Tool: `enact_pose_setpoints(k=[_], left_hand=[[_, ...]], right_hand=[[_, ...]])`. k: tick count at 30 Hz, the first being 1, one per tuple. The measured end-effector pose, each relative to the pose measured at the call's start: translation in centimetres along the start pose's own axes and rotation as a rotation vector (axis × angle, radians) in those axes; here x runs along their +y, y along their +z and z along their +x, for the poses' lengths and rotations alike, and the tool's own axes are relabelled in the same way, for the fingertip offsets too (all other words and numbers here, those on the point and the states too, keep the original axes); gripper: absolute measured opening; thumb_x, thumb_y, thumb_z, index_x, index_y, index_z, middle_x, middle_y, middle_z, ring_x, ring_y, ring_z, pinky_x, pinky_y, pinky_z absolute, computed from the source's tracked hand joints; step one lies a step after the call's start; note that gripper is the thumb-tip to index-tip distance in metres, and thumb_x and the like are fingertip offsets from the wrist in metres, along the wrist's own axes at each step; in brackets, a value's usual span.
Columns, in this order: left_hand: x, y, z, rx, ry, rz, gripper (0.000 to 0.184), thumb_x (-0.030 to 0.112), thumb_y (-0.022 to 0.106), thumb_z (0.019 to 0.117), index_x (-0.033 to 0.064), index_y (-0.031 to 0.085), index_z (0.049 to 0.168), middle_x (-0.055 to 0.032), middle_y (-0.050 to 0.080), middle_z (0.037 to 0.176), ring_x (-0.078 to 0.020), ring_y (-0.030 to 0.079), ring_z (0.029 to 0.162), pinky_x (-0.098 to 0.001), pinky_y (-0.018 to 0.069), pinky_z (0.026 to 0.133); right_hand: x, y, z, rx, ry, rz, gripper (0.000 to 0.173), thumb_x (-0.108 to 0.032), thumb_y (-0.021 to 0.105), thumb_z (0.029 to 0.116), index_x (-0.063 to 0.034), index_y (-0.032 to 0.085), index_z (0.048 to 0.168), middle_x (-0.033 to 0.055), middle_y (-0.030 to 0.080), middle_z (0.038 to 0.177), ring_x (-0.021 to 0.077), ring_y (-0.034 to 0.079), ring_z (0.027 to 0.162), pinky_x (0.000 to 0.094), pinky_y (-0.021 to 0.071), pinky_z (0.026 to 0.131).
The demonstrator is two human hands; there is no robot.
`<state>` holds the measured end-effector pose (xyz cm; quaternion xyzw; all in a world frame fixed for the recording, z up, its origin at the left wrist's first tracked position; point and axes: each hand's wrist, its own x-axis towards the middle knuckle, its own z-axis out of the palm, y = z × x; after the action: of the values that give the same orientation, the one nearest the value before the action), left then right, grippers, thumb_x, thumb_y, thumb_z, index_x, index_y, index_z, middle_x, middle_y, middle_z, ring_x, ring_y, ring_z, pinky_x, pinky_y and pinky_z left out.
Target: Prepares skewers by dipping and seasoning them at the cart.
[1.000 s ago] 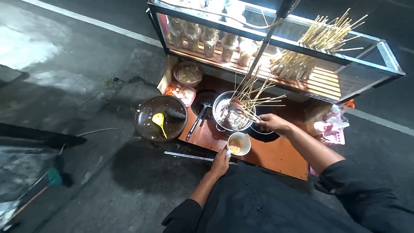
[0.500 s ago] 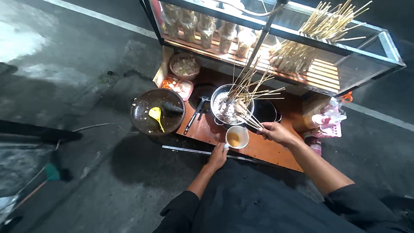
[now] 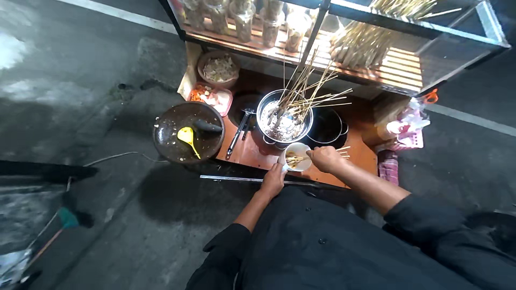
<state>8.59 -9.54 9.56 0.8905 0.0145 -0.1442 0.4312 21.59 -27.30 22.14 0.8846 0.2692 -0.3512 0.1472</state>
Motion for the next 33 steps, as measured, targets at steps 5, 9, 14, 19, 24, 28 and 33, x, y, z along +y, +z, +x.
enact_pose_setpoints(k=[5,9,14,19,24,28,33], left_hand=[[0.3,-0.2,0.1,-0.054,0.073,0.097,0.043,0.031,0.042,0.1105,0.0009,0.059,0.135,-0.0198,0.062,0.134,-0.0318,0.064,0.123,-0.0455,0.0510,0.106],[0.5,0.2,0.3,-0.063,0.127,0.132,0.042,0.034,0.044,0.1097,0.0037,0.063,0.131,-0.0172,0.065,0.129,-0.0314,0.065,0.119,-0.0470,0.0519,0.104],[0.8,0.6,0.8,-0.046,0.165,0.162,0.040,0.035,0.045,0.1094,0.0041,0.065,0.126,-0.0161,0.067,0.123,-0.0311,0.066,0.116,-0.0473,0.0523,0.102],[1.0,0.9,0.8,-0.032,0.181,0.194,0.039,0.034,0.047,0.1088,0.0044,0.066,0.124,-0.0165,0.067,0.120,-0.0323,0.067,0.112,-0.0483,0.0532,0.100],[0.9,1.4,0.6,-0.015,0.213,0.209,0.036,0.034,0.050,0.1081,0.0051,0.068,0.120,-0.0154,0.068,0.116,-0.0316,0.068,0.108,-0.0488,0.0551,0.096],[1.1,1.5,0.4,-0.030,0.207,0.231,0.035,0.033,0.051,0.1078,0.0057,0.068,0.122,-0.0156,0.067,0.117,-0.0321,0.067,0.110,-0.0499,0.0542,0.096],[0.8,1.9,0.2,-0.001,0.231,0.241,0.034,0.033,0.052,0.1073,0.0059,0.068,0.121,-0.0154,0.068,0.116,-0.0322,0.067,0.108,-0.0501,0.0552,0.094]], right_hand=[[3.6,0.5,-2.7,0.034,0.043,0.110,0.050,-0.026,0.079,0.0889,-0.0127,0.064,0.135,0.0192,0.069,0.123,0.0416,0.065,0.114,0.0647,0.0495,0.098],[6.6,1.0,-5.7,0.034,0.049,0.323,0.031,-0.033,0.069,0.0982,-0.0184,0.070,0.126,0.0110,0.074,0.113,0.0343,0.070,0.107,0.0637,0.0531,0.094],[9.3,3.3,-6.9,0.177,0.064,0.519,0.020,-0.024,0.064,0.1018,-0.0155,0.076,0.115,0.0079,0.077,0.104,0.0278,0.073,0.100,0.0596,0.0546,0.095],[9.3,4.5,-6.8,0.261,0.186,0.548,0.021,-0.023,0.061,0.1037,-0.0149,0.075,0.118,0.0098,0.077,0.102,0.0318,0.073,0.098,0.0613,0.0549,0.092],[10.3,5.9,-5.9,0.014,0.112,0.644,0.031,-0.040,0.067,0.1005,-0.0138,0.073,0.117,0.0083,0.076,0.102,0.0263,0.073,0.096,0.0565,0.0555,0.094],[10.3,5.7,-6.1,0.043,0.104,0.672,0.021,-0.028,0.076,0.0951,-0.0118,0.076,0.109,0.0083,0.077,0.099,0.0258,0.073,0.095,0.0566,0.0559,0.093],[10.7,5.8,-5.7,0.138,0.166,0.650,0.016,-0.030,0.071,0.0984,-0.0157,0.078,0.103,0.0072,0.077,0.093,0.0256,0.073,0.088,0.0583,0.0573,0.086]])
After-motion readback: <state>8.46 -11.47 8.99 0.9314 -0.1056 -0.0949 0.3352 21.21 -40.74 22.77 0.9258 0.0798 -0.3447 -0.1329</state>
